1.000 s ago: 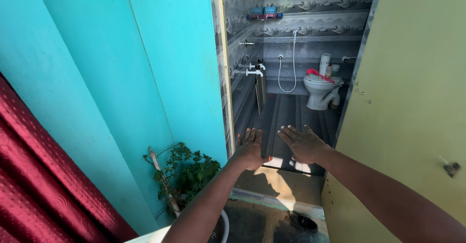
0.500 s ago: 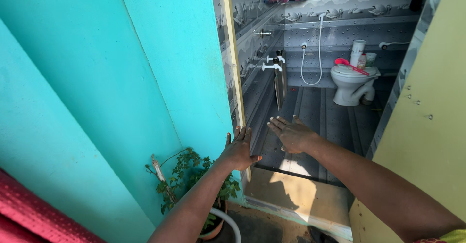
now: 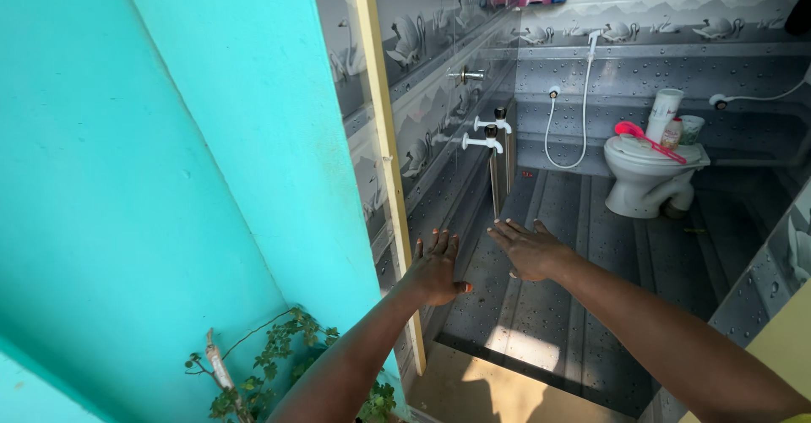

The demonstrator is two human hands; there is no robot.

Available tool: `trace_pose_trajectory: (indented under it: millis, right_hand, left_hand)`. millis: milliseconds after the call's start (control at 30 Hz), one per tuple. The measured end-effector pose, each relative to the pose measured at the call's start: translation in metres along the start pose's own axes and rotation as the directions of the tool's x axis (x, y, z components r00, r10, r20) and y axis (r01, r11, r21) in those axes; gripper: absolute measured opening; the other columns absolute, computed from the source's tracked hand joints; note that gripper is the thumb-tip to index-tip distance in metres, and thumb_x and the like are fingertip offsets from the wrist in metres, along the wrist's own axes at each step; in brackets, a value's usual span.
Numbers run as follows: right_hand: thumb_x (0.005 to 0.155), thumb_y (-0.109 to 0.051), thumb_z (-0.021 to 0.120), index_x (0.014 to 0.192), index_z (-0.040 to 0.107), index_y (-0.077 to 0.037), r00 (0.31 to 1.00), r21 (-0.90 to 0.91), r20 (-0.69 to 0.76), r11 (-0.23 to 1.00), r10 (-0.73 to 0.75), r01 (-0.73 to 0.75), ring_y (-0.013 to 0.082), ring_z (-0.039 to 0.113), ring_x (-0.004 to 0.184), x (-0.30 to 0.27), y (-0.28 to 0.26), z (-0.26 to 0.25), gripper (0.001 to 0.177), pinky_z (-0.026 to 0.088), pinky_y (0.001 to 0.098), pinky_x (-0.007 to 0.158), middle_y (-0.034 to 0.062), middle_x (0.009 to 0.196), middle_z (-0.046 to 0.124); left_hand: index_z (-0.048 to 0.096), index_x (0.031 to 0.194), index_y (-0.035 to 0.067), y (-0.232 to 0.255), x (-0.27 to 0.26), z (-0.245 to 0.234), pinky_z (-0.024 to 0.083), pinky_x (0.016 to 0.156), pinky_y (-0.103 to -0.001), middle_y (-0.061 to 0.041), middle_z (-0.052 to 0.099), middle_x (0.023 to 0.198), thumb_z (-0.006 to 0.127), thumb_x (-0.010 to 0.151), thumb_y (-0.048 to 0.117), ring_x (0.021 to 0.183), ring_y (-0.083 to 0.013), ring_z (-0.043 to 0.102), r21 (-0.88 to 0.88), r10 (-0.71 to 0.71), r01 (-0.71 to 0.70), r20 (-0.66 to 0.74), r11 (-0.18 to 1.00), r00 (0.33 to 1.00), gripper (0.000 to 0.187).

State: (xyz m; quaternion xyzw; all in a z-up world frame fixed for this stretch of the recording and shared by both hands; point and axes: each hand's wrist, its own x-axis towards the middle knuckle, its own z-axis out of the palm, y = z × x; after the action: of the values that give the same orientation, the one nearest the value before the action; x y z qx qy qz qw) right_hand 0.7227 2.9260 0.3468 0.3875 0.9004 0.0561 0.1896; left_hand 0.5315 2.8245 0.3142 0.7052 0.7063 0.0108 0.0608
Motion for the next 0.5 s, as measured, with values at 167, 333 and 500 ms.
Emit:
trace_pose_trajectory:
  millis: [167,333,500]
  right_hand:
    - [0.099,-0.034,0.063,0.165,-0.004,-0.016,1.0,0.007,-0.017,1.0,-0.005,0.005,0.0206,-0.001,0.16,0.039,0.037,0.004,0.095,0.01,0.0587,0.129,0.0022,0.174,-0.006]
    - [0.099,-0.036,0.061,0.165,-0.004,-0.019,0.999,0.019,0.001,0.999,0.039,-0.039,0.0194,-0.001,0.16,0.078,0.075,0.001,0.094,0.009,0.0577,0.129,-0.0003,0.174,-0.007]
    - [0.1,-0.038,0.061,0.165,-0.004,-0.017,0.997,0.016,-0.022,0.997,0.079,-0.078,0.0192,0.0,0.16,0.135,0.127,-0.009,0.094,0.009,0.0572,0.129,0.0007,0.174,-0.007]
  left_hand:
    - [0.001,0.164,0.005,-0.002,0.066,-0.003,0.001,0.128,-0.052,-0.016,0.001,0.172,0.066,0.092,0.056,0.159,-0.0307,-0.008,0.009,0.026,-0.025,-0.012,1.0,1.0,0.109]
    - [-0.001,0.163,0.006,0.006,0.138,-0.012,0.001,0.128,-0.051,-0.016,0.0,0.172,0.065,0.093,0.055,0.159,-0.0296,-0.008,0.041,0.083,-0.084,0.017,0.996,0.996,0.108]
    - [0.002,0.163,0.005,0.002,0.223,-0.03,0.002,0.128,-0.051,-0.015,0.002,0.172,0.066,0.092,0.054,0.159,-0.0301,-0.008,0.005,0.142,-0.142,-0.043,0.99,0.989,0.107]
